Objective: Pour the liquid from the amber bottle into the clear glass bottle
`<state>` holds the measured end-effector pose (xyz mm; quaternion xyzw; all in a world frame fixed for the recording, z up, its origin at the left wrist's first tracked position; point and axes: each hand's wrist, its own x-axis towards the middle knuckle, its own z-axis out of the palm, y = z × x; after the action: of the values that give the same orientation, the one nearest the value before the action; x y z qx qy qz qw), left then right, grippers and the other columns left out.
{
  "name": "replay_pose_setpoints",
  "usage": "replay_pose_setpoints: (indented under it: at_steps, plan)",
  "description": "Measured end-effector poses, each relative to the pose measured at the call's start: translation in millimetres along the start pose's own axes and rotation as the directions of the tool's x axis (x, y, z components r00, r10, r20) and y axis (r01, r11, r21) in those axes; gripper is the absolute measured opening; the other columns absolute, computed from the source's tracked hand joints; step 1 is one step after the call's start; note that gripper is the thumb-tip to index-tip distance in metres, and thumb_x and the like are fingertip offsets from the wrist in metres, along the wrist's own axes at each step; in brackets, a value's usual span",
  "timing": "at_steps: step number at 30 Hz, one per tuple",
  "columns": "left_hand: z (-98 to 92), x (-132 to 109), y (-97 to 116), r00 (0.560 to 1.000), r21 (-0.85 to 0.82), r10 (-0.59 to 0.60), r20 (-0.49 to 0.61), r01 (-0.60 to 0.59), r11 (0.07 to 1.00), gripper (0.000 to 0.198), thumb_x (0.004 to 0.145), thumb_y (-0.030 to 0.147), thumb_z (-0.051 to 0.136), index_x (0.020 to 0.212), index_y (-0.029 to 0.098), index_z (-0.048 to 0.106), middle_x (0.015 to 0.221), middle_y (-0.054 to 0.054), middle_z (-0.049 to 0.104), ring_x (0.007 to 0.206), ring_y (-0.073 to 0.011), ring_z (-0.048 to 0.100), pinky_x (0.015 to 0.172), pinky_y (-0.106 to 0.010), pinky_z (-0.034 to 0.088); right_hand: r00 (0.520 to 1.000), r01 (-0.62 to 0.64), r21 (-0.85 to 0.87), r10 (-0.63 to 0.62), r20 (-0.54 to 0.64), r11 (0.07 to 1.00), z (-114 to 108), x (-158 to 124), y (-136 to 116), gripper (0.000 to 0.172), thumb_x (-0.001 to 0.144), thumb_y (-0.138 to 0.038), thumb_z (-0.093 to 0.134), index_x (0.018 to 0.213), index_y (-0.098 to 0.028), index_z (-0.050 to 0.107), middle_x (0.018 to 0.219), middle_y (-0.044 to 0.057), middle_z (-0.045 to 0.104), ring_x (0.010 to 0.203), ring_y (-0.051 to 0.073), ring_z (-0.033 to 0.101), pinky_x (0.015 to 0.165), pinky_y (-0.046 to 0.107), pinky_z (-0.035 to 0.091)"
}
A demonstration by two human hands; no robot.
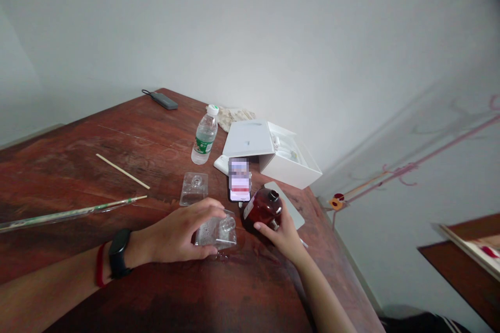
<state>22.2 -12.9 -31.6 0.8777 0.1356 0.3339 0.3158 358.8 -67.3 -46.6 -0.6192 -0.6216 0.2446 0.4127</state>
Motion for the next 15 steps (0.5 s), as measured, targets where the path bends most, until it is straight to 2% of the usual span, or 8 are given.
replay_pose_setpoints:
  at_steps: [15]
  plan:
    - [-1.0,0.0,0.4,1.000,-0.009,-0.012,0.008,0.012,1.000,0.057,0.097,0.033,0.080,0.145,0.028,0.050,0.147,-0.011,0.060,0.133,-0.0302,0.063,0.114,-0.044,0.054,1.000,0.028,-0.011,-0.028,0.002,1.000,-0.4,0.7,-0.2,0.101,0.077,-0.061,0.090,0.158,-0.026,0.040,0.153,0.020,0.062,0.141,0.041,0.062,0.121,0.064,0.046]
